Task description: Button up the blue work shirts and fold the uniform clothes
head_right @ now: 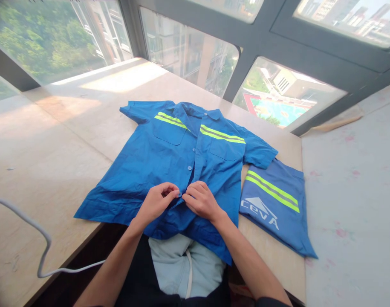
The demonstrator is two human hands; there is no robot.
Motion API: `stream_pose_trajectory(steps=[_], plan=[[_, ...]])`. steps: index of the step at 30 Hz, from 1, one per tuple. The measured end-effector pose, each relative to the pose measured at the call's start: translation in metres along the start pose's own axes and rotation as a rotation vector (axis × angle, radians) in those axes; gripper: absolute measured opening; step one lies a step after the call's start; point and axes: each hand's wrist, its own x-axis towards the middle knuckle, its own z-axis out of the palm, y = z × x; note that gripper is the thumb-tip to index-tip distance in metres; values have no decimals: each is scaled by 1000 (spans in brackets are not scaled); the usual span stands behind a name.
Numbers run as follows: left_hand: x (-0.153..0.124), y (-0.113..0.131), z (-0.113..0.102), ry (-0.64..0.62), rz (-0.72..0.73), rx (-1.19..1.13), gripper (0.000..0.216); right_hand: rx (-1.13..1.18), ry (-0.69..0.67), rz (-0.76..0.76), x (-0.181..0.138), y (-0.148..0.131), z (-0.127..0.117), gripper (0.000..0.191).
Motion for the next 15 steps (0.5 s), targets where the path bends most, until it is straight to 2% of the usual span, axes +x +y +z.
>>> stream_pose_trajectory(steps=[3,6,8,15], plan=[[0,0,6,9,0,-89,16,-13,31,-9,-3,0,2,17],[-1,0,7,148,24,-19,19,-30,58,-14,-4,1,2,15],[-2,-2,3,198,62,54,20,-30,55,-11,-4,2,2,15],[-7,-10,-9,-19,194,287,25,33,51,7,-8,4,7,13]])
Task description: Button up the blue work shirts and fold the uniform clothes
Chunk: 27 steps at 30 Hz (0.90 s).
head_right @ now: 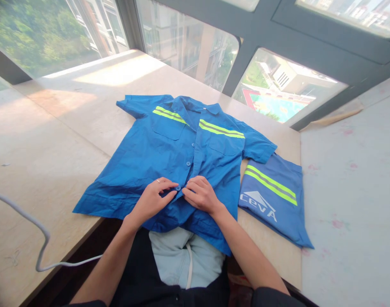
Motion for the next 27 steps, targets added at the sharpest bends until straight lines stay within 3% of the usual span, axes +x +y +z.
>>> stream_pose_trajectory(steps=[7,11,16,22,27], plan=[[3,-3,11,3,-31,142,30,-29,-29,3,0,0,0,18],[6,-4,12,-11,-29,204,22,-21,3,4,0,0,1,19],[8,-3,10,24,-77,114,11,-66,29,77,-4,0,1,23],[5,1,7,92,-69,-89,23,-124,92,32,-10,0,0,17],[3,0,4,6,-7,-15,25,-70,99,15,-9,2,3,20]])
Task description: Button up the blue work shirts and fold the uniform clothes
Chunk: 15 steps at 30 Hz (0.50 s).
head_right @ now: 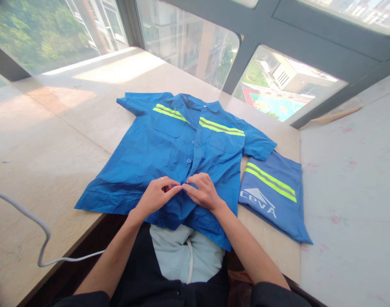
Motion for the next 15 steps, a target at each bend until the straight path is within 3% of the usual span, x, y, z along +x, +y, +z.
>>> stream_pose_trajectory(steps=[4,9,15], plan=[[1,-1,-1,-69,16,23,19,9,-31,-8,5,-2,-1,14],[2,-2,-2,-67,-10,62,16,22,-61,-7,10,-5,-2,5],[-2,3,-2,-61,-104,220,14,-18,-101,-6,8,-5,-2,10]])
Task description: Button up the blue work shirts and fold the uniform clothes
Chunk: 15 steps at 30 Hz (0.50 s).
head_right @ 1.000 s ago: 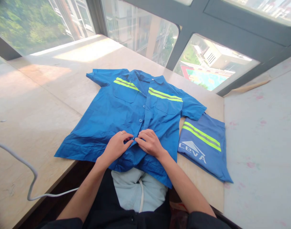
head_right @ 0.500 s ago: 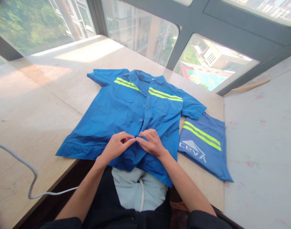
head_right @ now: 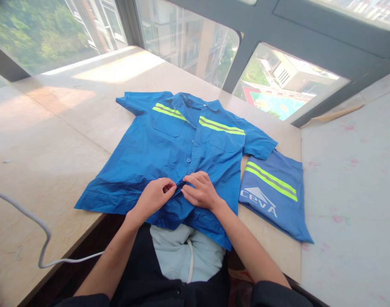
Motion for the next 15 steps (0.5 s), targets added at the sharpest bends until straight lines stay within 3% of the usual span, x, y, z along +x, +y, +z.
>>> stream_pose_trajectory(steps=[4,15], plan=[[-3,3,4,64,-20,107,8,5,-32,0,2,1,2,13],[-5,13,20,158,-114,315,16,29,-179,-23,16,4,4,19]])
